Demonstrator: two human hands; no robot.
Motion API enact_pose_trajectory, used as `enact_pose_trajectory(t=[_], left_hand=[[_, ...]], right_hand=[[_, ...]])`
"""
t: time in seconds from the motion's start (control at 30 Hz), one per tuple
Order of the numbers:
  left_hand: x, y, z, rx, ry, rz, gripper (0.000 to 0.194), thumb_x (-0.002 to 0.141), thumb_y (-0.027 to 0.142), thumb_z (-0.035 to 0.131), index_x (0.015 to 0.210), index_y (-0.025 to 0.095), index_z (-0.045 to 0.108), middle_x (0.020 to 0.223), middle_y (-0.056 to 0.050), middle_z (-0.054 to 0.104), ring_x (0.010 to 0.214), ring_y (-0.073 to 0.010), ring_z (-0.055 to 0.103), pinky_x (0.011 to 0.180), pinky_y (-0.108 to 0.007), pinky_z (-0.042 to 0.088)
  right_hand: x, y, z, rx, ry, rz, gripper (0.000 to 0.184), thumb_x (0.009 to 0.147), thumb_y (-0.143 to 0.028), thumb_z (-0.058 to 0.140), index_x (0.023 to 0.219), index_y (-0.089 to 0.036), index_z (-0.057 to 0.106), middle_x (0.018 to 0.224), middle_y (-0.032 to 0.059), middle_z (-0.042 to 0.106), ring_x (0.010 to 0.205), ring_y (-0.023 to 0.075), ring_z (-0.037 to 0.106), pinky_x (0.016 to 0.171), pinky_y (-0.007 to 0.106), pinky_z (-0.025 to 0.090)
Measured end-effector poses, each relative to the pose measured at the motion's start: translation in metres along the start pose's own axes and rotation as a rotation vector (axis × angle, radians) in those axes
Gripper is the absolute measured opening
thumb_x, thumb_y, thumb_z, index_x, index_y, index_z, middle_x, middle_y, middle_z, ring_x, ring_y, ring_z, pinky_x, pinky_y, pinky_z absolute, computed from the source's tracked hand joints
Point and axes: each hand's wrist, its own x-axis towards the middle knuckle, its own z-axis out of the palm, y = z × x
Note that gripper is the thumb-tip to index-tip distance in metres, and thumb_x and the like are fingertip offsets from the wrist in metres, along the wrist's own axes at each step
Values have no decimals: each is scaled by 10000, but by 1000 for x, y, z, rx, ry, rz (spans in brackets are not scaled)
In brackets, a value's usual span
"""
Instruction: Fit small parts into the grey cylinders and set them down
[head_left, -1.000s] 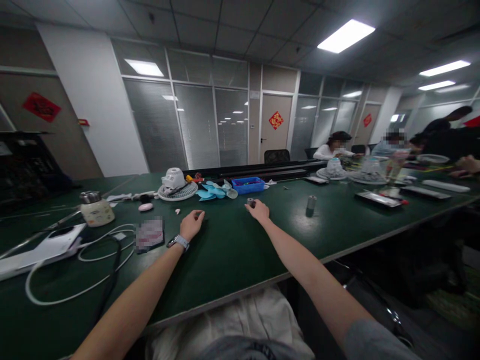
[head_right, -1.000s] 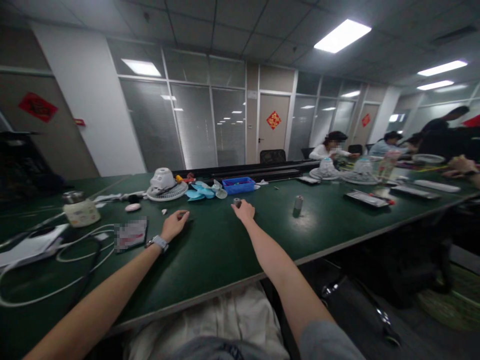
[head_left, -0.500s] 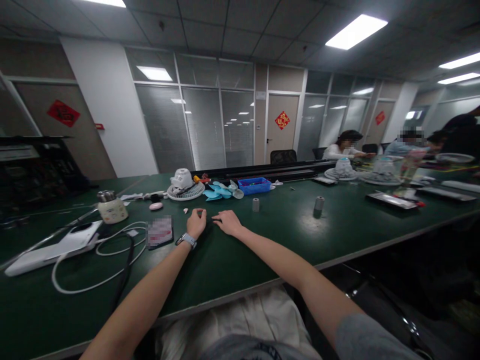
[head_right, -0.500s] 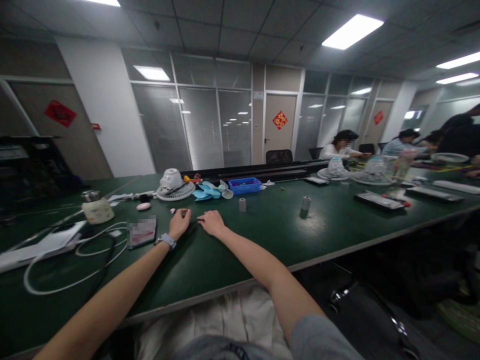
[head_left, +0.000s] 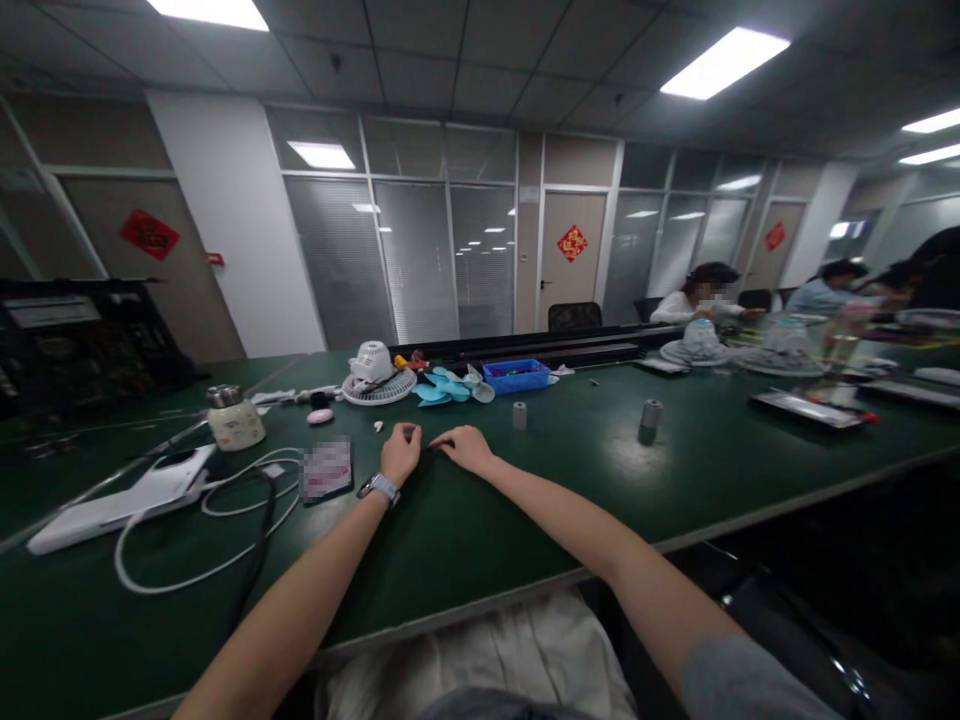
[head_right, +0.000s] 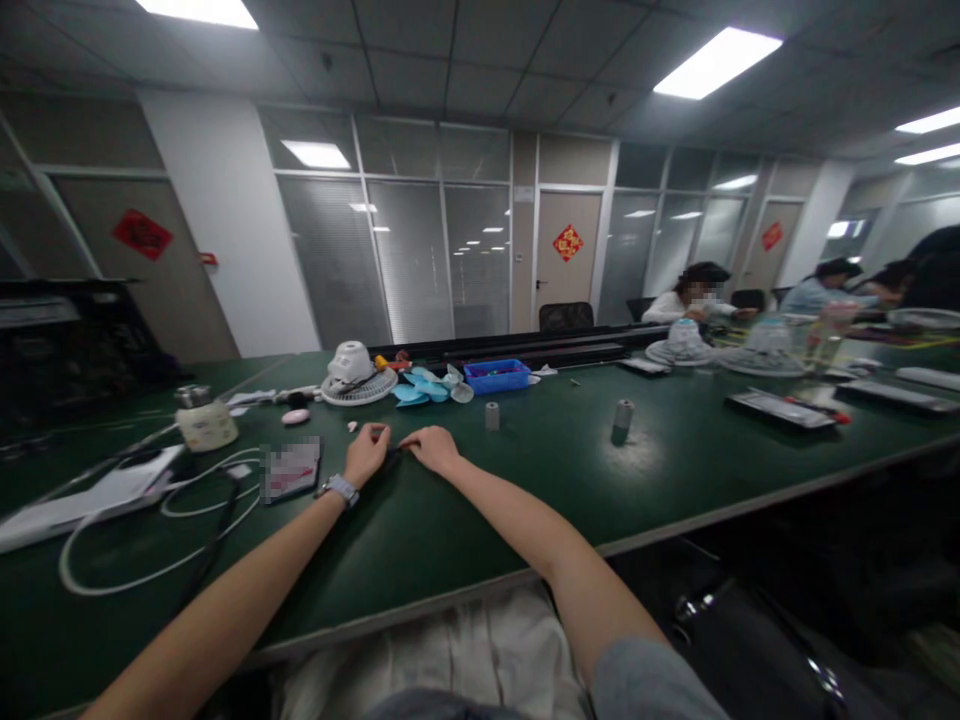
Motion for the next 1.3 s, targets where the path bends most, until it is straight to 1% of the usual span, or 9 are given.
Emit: enact_pose_trajectory(t=[0.13, 0.3, 0.43, 0.5, 0.6, 0.7, 0.93, 1.07, 1.3], left_hand=[[-3, 5, -3, 0, -26, -6, 345, 857, 426, 411, 1047, 191, 578, 945, -97, 687, 859, -230, 643, 747, -307, 454], [-1, 5, -4, 16, -49, -27, 395, 839, 451, 406, 1083, 187, 570, 940, -100, 690, 880, -266, 640, 764, -345, 465], [9, -1, -1, 52, -80, -17, 440, 819, 491, 401, 1078, 181, 576, 966, -114, 684, 850, -287, 644, 731, -372, 482], [12, -3, 0, 49, -92, -16, 434, 817, 493, 400, 1075, 191, 575, 951, -110, 688, 829, -282, 648, 716, -370, 487], [13, -5, 0, 43, -93, -4, 424, 816, 496, 401, 1073, 206, 572, 950, -105, 690, 817, -280, 650, 692, -368, 492], [9, -4, -1, 39, -84, -4, 417, 820, 491, 404, 1075, 205, 568, 951, -104, 691, 828, -277, 650, 687, -358, 490], [-1, 4, -5, 11, -71, 0, 381, 854, 453, 393, 1081, 196, 560, 942, -95, 688, 856, -247, 643, 740, -322, 462], [0, 1, -2, -1, -49, 15, 367, 856, 448, 408, 1073, 194, 560, 934, -94, 683, 847, -237, 641, 727, -312, 455], [1, -4, 0, -26, -42, 19, 345, 856, 441, 418, 1056, 201, 563, 923, -88, 680, 822, -223, 637, 724, -308, 446]], right_hand=[[0, 0, -3, -37, 21, -17, 401, 876, -477, 460, 1222, -309, 575, 1179, 0, 632, 1064, 187, 584, 908, 294, 435], [7, -4, 5, -110, -127, -15, 323, 882, -467, 457, 1121, -348, 640, 1079, -29, 678, 982, 176, 622, 840, 265, 459], [6, 11, -8, -160, -32, -30, 292, 897, -406, 463, 1126, -349, 635, 1053, -47, 687, 943, 145, 633, 838, 229, 447], [-1, 25, -27, -219, 102, 46, 308, 926, -367, 418, 1145, -318, 629, 1066, -20, 684, 964, 147, 626, 869, 234, 429], [-14, 52, -61, -311, 282, 263, 353, 956, -313, 343, 1173, -257, 617, 1089, 44, 674, 988, 167, 618, 899, 265, 414], [-22, 73, -80, -355, 288, 447, 360, 952, -277, 344, 1163, -208, 628, 1068, 96, 675, 972, 190, 626, 887, 282, 424], [-23, 80, -79, -284, 288, 558, 333, 934, -288, 382, 1111, -244, 662, 1072, 84, 676, 966, 196, 633, 870, 273, 434], [-24, 84, -85, -280, 317, 585, 334, 934, -289, 378, 1103, -250, 664, 1060, 83, 681, 969, 193, 630, 857, 273, 437], [-27, 89, -91, -282, 268, 626, 275, 894, -282, 459, 1026, -264, 700, 1005, 92, 696, 939, 185, 637, 822, 250, 444]])
